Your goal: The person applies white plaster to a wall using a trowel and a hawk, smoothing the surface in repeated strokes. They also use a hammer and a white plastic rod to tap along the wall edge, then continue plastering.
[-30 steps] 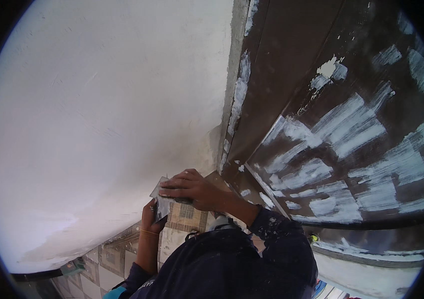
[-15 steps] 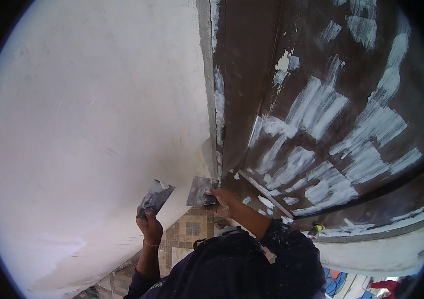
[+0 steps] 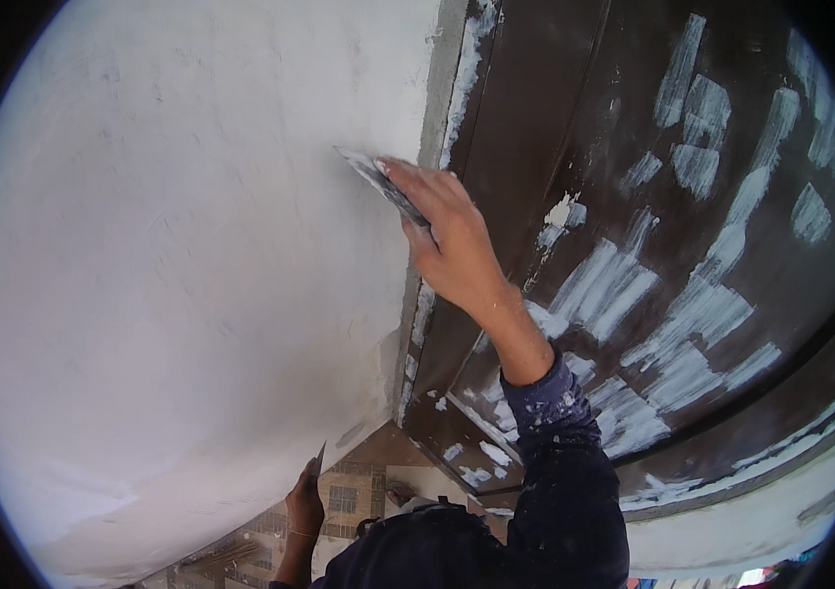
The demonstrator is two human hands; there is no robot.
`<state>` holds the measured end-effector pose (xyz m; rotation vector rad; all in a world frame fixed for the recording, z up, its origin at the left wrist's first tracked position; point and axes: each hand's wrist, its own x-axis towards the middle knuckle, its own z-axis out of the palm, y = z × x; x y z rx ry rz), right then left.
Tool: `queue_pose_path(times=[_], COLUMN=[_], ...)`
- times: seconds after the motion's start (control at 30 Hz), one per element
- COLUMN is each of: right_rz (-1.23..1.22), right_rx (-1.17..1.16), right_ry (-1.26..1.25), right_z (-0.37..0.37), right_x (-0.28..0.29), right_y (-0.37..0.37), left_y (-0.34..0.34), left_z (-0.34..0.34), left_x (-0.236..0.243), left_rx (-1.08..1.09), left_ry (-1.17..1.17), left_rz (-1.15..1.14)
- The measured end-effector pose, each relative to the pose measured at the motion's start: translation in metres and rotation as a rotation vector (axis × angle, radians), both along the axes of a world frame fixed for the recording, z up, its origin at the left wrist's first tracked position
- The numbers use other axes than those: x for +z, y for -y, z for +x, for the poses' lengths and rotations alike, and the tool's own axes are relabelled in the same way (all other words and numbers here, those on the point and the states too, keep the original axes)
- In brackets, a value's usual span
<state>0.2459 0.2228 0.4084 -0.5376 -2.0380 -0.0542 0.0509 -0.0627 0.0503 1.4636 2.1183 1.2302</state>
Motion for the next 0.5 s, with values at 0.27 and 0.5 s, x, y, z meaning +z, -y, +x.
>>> queue_pose_path(times=[0.27,0.5], right_rz=[0.594,0.481], right_rx=[-0.15,-0.271], right_ry=[0.118,0.034], right_z=[-0.052,-0.055], right_x=[0.186,0.097], right_y=[-0.046,-0.084], left_y=[0.024,0.038], left_z=[0.007,0.004], left_x=[-0.036,-0.058], left_rx=[0.192,0.244], left_ry=[0.159,0.256], left_rz=[0.005,0.065])
